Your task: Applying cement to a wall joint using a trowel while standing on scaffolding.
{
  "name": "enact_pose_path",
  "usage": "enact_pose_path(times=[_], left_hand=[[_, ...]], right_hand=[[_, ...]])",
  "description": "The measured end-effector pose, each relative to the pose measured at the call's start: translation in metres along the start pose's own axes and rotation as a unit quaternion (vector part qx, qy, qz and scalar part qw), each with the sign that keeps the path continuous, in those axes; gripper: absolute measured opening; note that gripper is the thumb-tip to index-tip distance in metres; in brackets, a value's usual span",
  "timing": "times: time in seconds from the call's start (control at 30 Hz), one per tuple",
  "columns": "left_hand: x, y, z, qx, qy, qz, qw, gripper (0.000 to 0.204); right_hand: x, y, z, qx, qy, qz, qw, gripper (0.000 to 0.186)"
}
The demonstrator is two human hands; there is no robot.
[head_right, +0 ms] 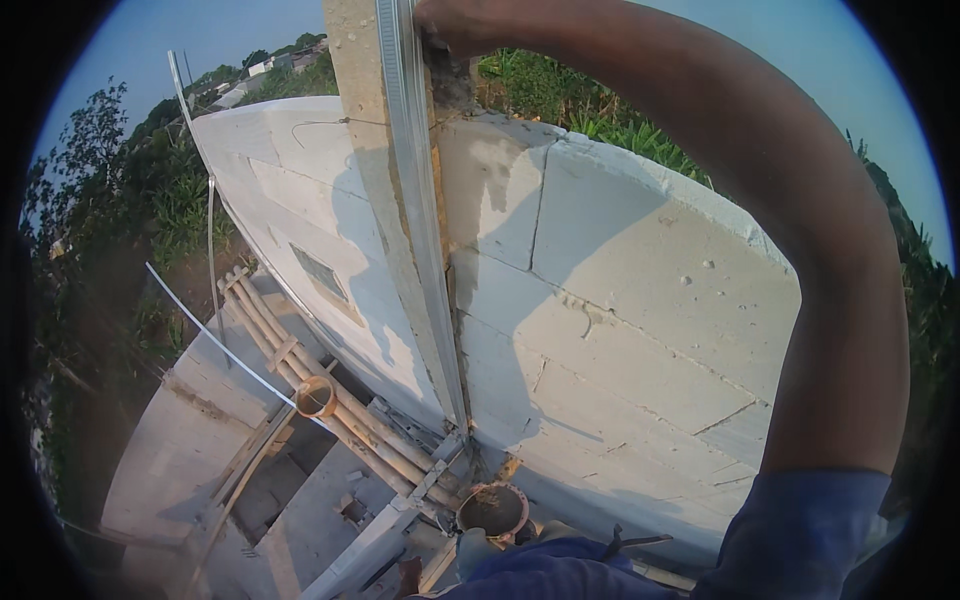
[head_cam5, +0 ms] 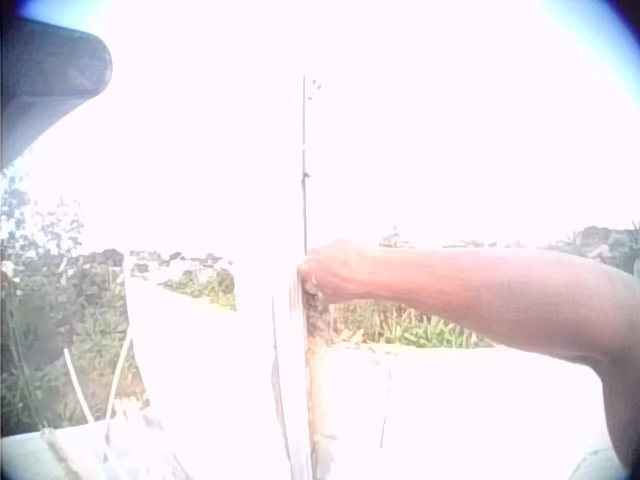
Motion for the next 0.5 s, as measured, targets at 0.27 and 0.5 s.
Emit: enact_pose_path(times=[0.27,0.5], left_hand=[[0.012,-0.019,-0.009,0.074,-0.115,0.16,0.978,0.039],[0.017,-0.017,-0.042,0.286,0.292,-0.493,0.768,0.036]], right_hand=[[-0.017,-0.043,-0.046,-0.127,-0.023,-0.14,0.982,0.011],[-0.015,-0.014,-0.105,-0.098,-0.099,-0.072,0.988,0.025]])
Point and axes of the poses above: each hand's wrist, its own z-axis towards the middle knuckle, its own y-axis out of the back of the hand, x = y × z, the point moved 1 cm from there along z, towards the middle knuckle, and after that the axes turned 14 degrees about y, right-handed, at the moved point
